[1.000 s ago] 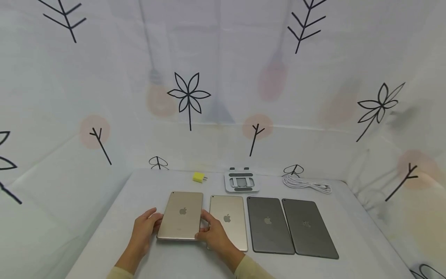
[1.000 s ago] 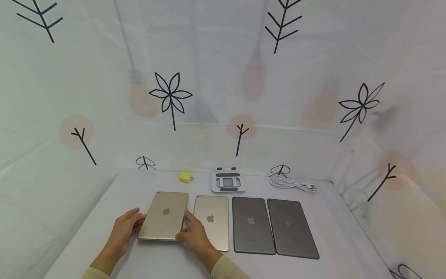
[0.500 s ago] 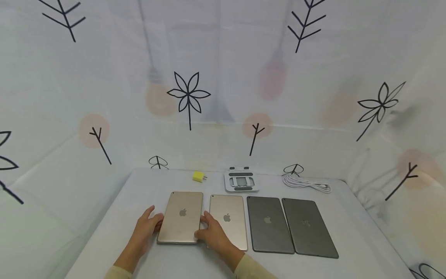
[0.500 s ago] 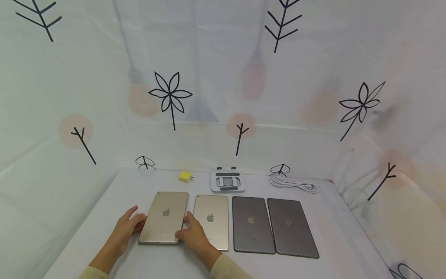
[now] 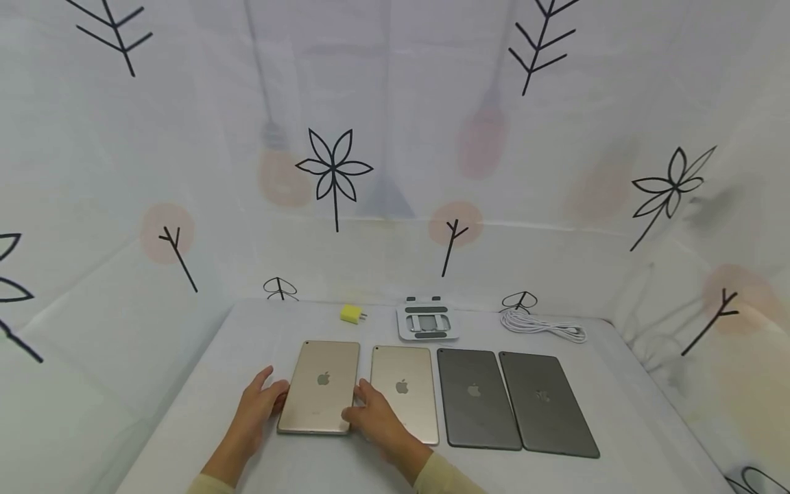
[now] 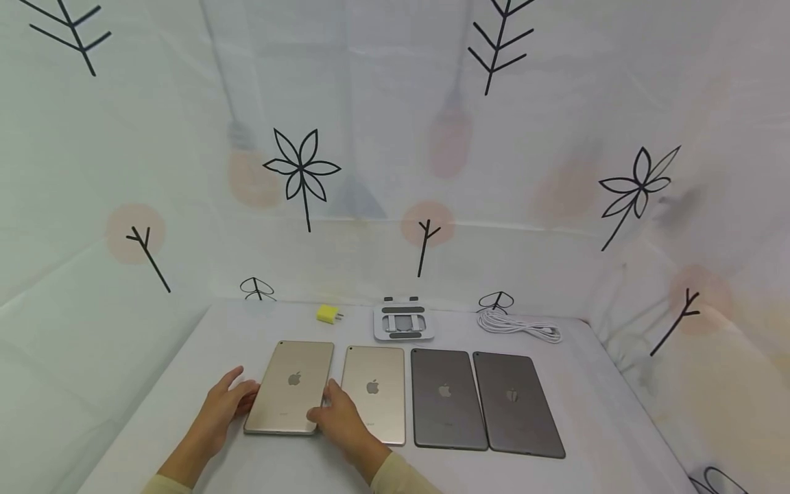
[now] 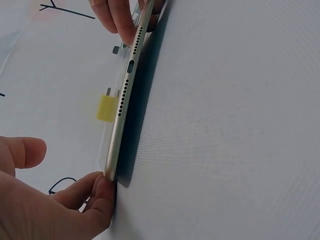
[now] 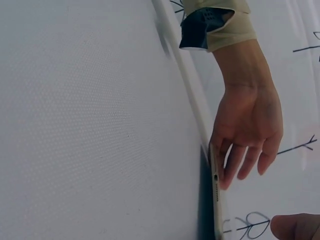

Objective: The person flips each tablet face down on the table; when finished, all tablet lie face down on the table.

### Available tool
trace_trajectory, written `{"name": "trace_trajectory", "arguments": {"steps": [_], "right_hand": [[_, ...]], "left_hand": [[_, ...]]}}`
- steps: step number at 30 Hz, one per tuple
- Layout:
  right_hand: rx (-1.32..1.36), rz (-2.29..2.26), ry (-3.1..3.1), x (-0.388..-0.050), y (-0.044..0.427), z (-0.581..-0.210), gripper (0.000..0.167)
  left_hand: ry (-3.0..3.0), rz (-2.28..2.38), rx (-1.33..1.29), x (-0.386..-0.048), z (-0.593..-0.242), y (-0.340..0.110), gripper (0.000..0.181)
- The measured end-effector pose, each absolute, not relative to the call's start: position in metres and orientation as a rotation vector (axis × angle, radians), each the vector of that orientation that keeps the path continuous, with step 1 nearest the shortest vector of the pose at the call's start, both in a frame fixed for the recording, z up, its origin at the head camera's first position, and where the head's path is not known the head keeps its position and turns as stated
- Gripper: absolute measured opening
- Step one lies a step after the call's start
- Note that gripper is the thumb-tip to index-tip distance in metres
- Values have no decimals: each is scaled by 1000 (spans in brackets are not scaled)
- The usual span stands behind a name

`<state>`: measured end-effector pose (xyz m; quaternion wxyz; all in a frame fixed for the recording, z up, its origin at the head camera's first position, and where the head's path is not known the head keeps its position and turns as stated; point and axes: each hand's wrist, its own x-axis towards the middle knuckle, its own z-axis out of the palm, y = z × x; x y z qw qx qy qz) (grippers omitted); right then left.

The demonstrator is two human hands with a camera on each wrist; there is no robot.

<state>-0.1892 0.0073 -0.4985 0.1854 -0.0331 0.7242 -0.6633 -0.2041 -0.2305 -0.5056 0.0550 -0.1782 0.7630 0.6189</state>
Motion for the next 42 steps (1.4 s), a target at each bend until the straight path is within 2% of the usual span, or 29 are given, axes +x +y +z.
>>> {"name": "trace_trajectory", "arguments": {"steps": [12,30,37,42], "right_hand": [[-75,-1887,1986,-191,11,-499,85],[-36,-2002,1939,-187,14,-496,78],[-44,-2007,1940,-189,34,-497,80],[-40,-2083,1912,-195,68,-491,80]], "left_hand": [[2306,1918,-499,-204,-507,-227,73],[2312,1896,-469,-204,-504,-225,71],[2305,1886,-467,-206,-504,-224,72],[2314,1925,-487,-207,-496,-230,69]]}}
